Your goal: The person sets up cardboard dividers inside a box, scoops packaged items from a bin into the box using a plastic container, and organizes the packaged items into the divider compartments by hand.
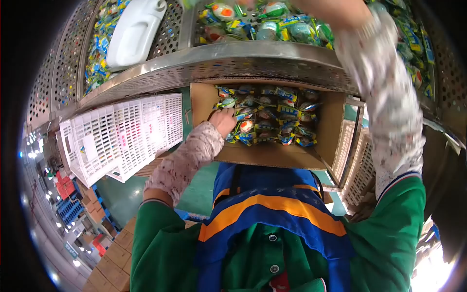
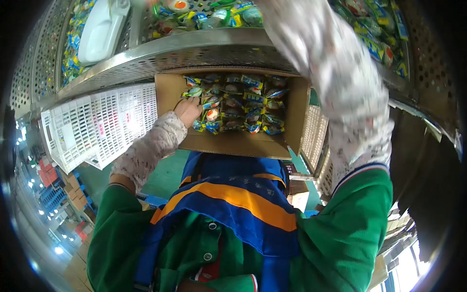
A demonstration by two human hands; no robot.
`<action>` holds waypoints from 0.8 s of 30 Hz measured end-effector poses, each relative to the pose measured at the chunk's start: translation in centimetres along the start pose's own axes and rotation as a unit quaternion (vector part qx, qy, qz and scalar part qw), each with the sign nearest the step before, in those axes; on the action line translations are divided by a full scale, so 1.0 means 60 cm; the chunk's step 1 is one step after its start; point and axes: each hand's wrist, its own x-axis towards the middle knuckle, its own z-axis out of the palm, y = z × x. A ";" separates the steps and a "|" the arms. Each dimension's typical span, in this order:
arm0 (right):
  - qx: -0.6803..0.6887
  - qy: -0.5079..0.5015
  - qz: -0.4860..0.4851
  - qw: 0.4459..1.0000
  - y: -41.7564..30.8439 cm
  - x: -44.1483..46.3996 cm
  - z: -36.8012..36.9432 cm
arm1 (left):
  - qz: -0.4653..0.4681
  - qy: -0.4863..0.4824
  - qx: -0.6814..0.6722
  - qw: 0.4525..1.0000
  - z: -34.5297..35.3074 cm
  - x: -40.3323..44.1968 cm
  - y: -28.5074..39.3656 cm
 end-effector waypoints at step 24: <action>0.226 0.189 0.216 0.931 0.486 -0.289 0.441 | -0.207 -0.374 -0.175 0.887 -0.053 -0.027 0.072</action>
